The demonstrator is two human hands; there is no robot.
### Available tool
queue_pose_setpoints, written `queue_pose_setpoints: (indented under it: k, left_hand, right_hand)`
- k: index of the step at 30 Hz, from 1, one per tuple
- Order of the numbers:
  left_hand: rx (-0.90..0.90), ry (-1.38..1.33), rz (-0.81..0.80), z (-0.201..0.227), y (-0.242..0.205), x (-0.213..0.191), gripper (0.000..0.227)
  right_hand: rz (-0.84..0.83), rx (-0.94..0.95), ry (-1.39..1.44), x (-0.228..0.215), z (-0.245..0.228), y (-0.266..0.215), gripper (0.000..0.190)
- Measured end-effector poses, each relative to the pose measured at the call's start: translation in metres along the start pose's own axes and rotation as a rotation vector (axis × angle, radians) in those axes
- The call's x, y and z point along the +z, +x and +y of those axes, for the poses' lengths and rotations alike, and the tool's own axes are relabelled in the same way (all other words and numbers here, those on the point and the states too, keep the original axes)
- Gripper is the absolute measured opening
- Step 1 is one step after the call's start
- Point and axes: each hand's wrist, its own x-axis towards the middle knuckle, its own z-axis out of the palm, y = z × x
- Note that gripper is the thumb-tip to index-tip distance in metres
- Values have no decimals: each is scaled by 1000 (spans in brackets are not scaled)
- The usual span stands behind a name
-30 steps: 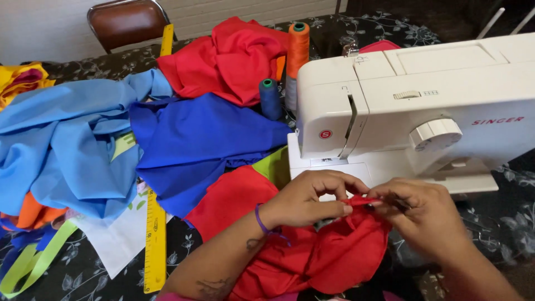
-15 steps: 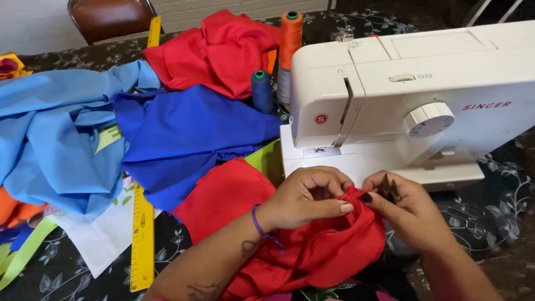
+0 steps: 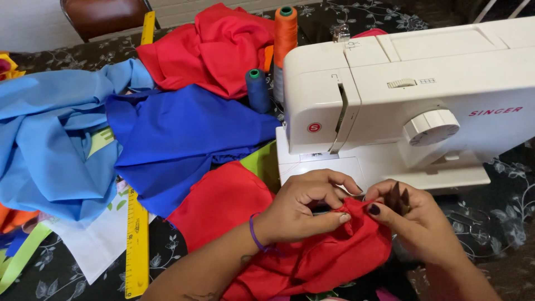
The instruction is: Trimming excess threads and fabric from a red garment using scissors at a sewing workstation.
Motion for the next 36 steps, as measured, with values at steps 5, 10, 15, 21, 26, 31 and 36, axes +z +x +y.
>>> queue_pose_setpoints:
  k: [5, 10, 15, 21, 26, 31, 36]
  left_hand:
    - [94, 237, 70, -4, -2, 4, 12]
    - [75, 350, 131, -7, -3, 7, 8]
    - [-78, 256, 228, -9, -6, 19, 5]
    - [-456, -225, 298, -36, -13, 25, 7]
    - [-466, -405, 249, -39, -15, 23, 10]
    - [-425, -520, 178, -33, -17, 20, 23]
    - [-393, -394, 190, -9, -12, 22, 22]
  right_hand:
    - [43, -173, -297, 17, -23, -17, 17]
    - [143, -921, -676, 48, -53, -36, 22]
    - [-78, -1126, -745, 60, -29, -41, 16]
    - [-314, -1067, -662, 70, -24, -43, 43]
    - [-305, -1050, -635, 67, -18, -48, 55]
    - [342, -629, -658, 56, -4, -57, 44]
    - [252, -321, -453, 54, -23, -33, 24]
